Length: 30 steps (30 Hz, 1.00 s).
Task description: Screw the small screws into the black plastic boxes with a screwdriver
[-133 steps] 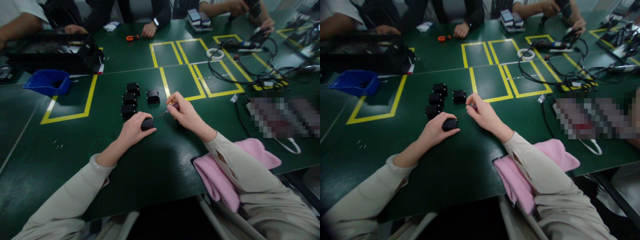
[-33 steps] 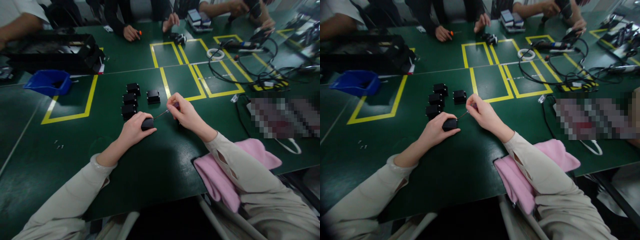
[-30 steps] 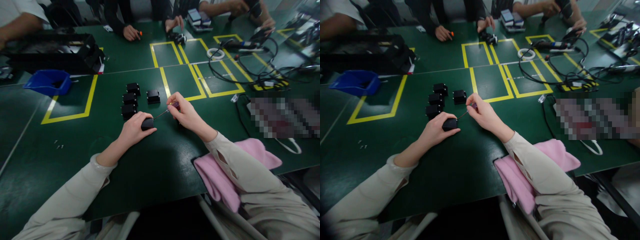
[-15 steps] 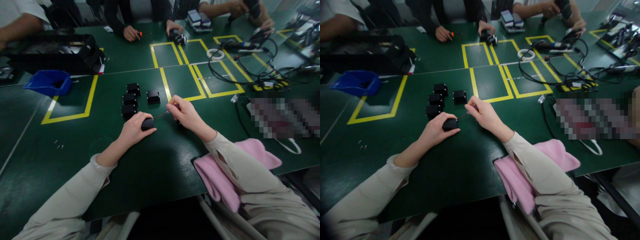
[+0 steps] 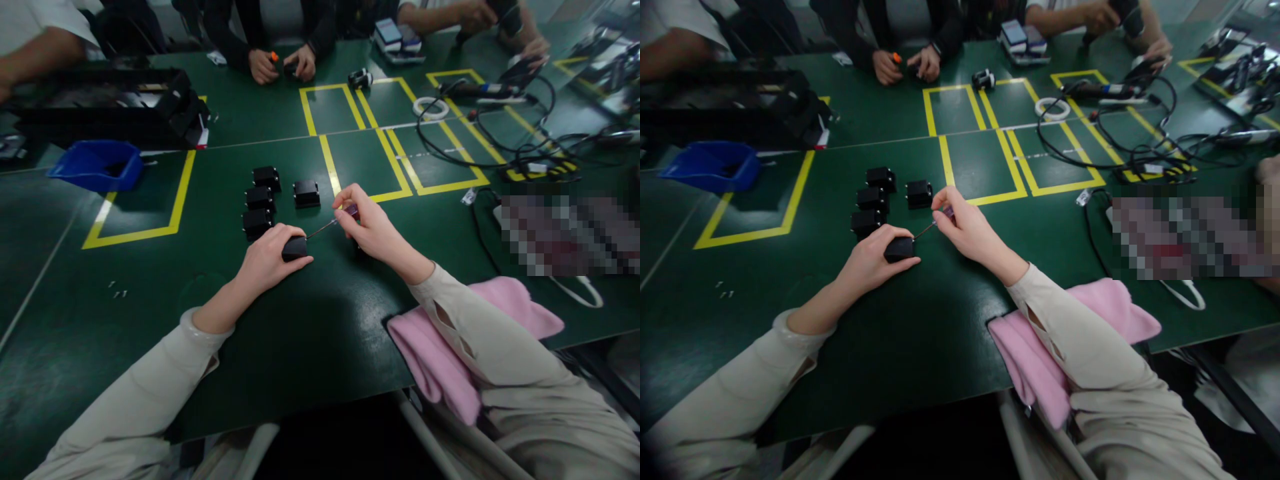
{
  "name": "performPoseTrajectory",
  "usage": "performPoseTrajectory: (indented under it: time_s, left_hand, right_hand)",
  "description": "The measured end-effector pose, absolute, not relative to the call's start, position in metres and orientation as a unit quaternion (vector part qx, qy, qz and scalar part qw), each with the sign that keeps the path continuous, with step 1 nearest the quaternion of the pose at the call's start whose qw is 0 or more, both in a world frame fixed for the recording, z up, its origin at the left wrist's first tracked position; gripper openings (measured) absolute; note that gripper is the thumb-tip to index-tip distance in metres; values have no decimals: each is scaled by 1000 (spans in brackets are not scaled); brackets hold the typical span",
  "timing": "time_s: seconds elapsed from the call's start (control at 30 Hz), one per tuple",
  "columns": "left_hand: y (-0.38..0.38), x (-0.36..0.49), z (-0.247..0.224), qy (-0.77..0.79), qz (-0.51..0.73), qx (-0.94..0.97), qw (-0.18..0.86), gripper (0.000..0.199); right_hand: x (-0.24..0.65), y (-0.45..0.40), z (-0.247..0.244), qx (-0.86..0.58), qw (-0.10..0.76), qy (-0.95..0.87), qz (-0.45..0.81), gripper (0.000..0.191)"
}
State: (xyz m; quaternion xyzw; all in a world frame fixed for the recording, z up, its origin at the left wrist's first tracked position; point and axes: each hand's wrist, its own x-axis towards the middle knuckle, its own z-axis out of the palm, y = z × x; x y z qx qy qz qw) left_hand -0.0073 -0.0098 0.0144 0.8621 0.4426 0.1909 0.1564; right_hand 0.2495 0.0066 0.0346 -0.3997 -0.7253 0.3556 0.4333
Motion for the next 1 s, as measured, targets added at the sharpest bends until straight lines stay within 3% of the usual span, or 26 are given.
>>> performPoseTrajectory:
  time_s: [0.17, 0.3, 0.5, 0.6, 0.73, 0.83, 1.0]
  left_hand:
    - [-10, -6, 15, 448, 191, 859, 155, 35]
    - [-10, -6, 15, 448, 191, 859, 158, 35]
    - [-10, -7, 16, 444, 192, 861, 156, 36]
    - [-10, -7, 15, 443, 192, 861, 158, 36]
    - [-10, -7, 15, 446, 194, 859, 158, 35]
    - [-11, -7, 15, 446, 194, 860, 156, 35]
    - [-10, -7, 15, 448, 191, 859, 157, 36]
  right_hand:
    - [250, 7, 35, -410, 415, -732, 353, 20]
    - [250, 7, 35, -407, 425, -727, 355, 8]
    - [251, 7, 34, -411, 415, -732, 351, 18]
    - [251, 7, 34, -408, 421, -731, 349, 7]
    - [251, 8, 35, -407, 424, -730, 349, 9]
    - [251, 7, 36, -409, 409, -738, 347, 20]
    - [250, 7, 35, -400, 432, -729, 350, 6]
